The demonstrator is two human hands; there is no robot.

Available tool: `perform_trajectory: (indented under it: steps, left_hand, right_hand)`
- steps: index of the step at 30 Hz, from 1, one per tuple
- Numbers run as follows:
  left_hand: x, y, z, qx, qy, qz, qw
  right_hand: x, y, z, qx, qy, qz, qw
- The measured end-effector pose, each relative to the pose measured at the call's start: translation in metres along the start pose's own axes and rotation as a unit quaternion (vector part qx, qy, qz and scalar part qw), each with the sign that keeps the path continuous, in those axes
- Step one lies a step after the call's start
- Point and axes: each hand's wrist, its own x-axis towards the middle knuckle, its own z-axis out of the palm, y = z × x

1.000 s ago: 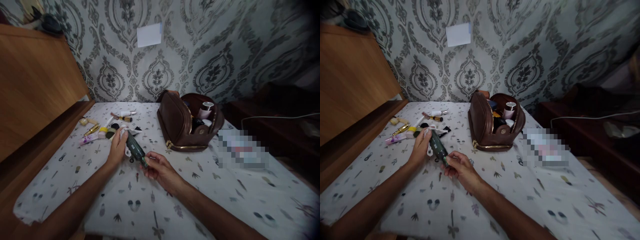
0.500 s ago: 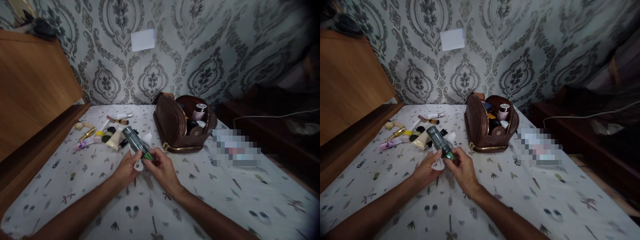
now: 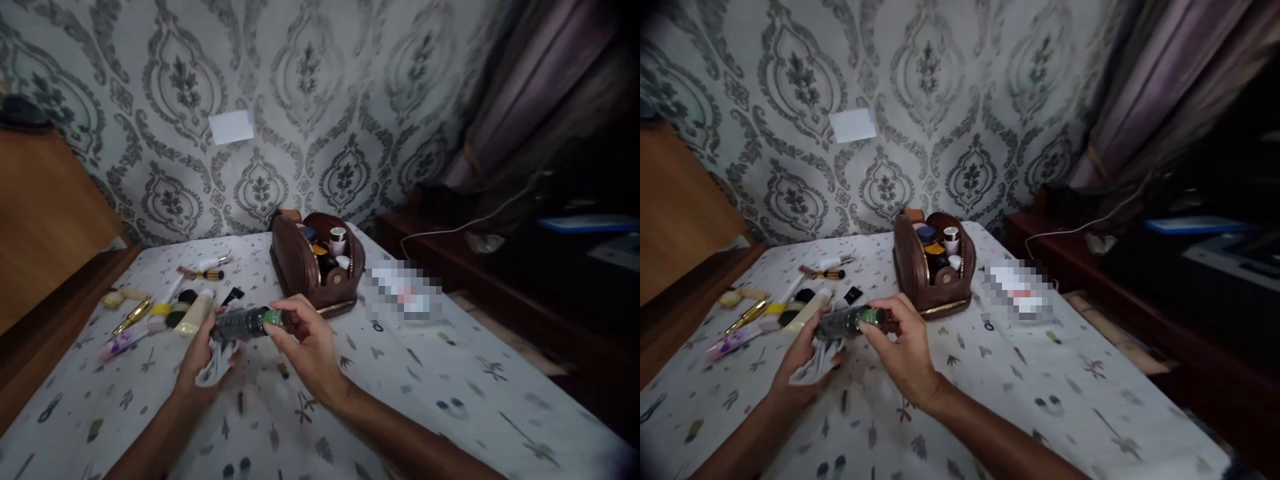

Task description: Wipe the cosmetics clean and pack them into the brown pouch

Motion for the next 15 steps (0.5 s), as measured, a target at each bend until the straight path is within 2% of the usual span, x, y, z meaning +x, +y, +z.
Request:
perform_trajectory:
  steps: [3, 5, 6, 8, 10, 13, 15]
  left_hand:
    - [-0.005, 0.004, 0.011, 0.204, -0.065, 0.008, 0.977]
    - [-0.006, 0.014, 0.027, 0.320, -0.116, 0.064, 0.938]
    - [-0.004, 0.021, 0.037, 0.364, -0.140, 0.113, 0.914]
    - [0.004, 0.036, 0.063, 0.434, -0.191, 0.228, 0.850]
    - [0.018, 0.050, 0.091, 0.495, -0.234, 0.322, 0.772]
    - [0.045, 0.065, 0.130, 0.570, -0.272, 0.400, 0.664]
    - [0.059, 0.071, 0.149, 0.637, -0.276, 0.414, 0.589]
  right_hand:
    - [0.018, -0.025, -0.024, -0.014, 0.000, -0.035, 0.999]
    - [0.032, -0.044, -0.045, -0.043, 0.009, -0.073, 0.996]
    - [0.039, -0.053, -0.056, -0.061, 0.017, -0.091, 0.994]
    - [0.052, -0.070, -0.077, -0.105, 0.041, -0.128, 0.985]
    - [0.064, -0.084, -0.096, -0.143, 0.073, -0.155, 0.975]
    - [0.079, -0.096, -0.118, -0.161, 0.111, -0.173, 0.965]
    - [0.088, -0.099, -0.129, -0.164, 0.126, -0.184, 0.961]
